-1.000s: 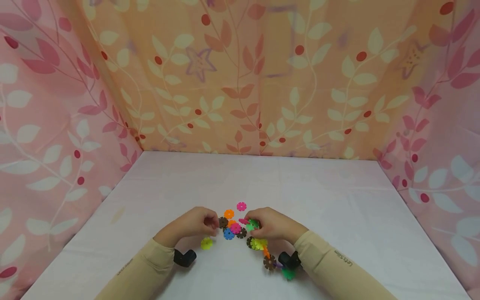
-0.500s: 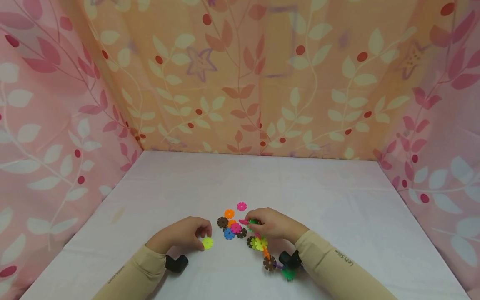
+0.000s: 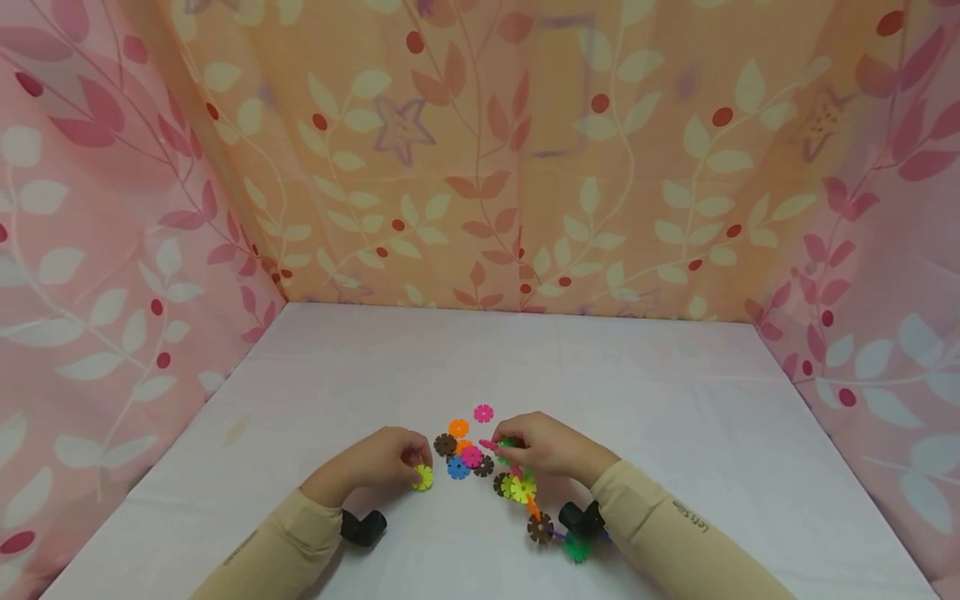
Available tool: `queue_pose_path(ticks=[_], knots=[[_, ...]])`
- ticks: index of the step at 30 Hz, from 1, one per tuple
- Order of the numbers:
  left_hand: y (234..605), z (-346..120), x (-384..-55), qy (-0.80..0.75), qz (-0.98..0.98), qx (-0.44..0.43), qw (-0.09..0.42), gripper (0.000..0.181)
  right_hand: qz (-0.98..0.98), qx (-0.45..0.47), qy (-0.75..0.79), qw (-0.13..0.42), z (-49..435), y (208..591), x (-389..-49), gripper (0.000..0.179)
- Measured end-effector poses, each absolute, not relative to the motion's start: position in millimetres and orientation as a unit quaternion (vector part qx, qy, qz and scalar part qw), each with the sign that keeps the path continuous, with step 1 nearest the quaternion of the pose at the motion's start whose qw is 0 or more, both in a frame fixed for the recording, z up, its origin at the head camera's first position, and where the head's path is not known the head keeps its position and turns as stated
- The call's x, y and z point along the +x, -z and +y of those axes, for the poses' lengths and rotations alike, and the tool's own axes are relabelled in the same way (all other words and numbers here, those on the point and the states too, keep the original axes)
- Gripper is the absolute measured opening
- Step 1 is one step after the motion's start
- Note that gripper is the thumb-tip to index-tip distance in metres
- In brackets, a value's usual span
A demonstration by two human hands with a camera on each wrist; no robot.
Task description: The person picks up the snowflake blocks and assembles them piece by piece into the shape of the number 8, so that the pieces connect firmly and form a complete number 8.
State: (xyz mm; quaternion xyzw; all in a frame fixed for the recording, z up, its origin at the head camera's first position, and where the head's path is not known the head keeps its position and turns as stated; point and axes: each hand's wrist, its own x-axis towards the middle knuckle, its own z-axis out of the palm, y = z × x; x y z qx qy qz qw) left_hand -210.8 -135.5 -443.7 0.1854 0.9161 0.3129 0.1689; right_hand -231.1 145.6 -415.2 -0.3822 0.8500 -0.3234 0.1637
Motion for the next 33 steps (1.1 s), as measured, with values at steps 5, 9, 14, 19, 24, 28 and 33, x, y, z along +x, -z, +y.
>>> queue_pose_path(ticks=[5,9,14,19,24,28,33], knots=[[437,-118,-216,-0.440,0.869,0.137,0.183,0.007,0.849,-0.392,0.322,0.149,145,413,-230,0.010],[432,-103,-220,-0.535,0.819,0.095,0.183,0.012,0.849,-0.395,0.321,0.142,144,411,-228,0.008],[429,-88,-222,-0.591,0.783,0.056,0.188,0.015,0.850,-0.402,0.317,0.127,142,412,-227,0.008],[430,-78,-224,-0.614,0.764,0.032,0.197,0.015,0.845,-0.408,0.323,0.120,141,413,-228,0.009],[430,-72,-222,-0.639,0.743,0.017,0.197,0.016,0.844,-0.409,0.328,0.114,141,414,-229,0.008],[428,-69,-219,-0.658,0.725,0.010,0.203,0.015,0.849,-0.408,0.322,0.093,141,414,-229,0.006],[428,-68,-219,-0.657,0.725,0.003,0.207,0.014,0.854,-0.397,0.326,0.082,141,413,-227,0.007]])
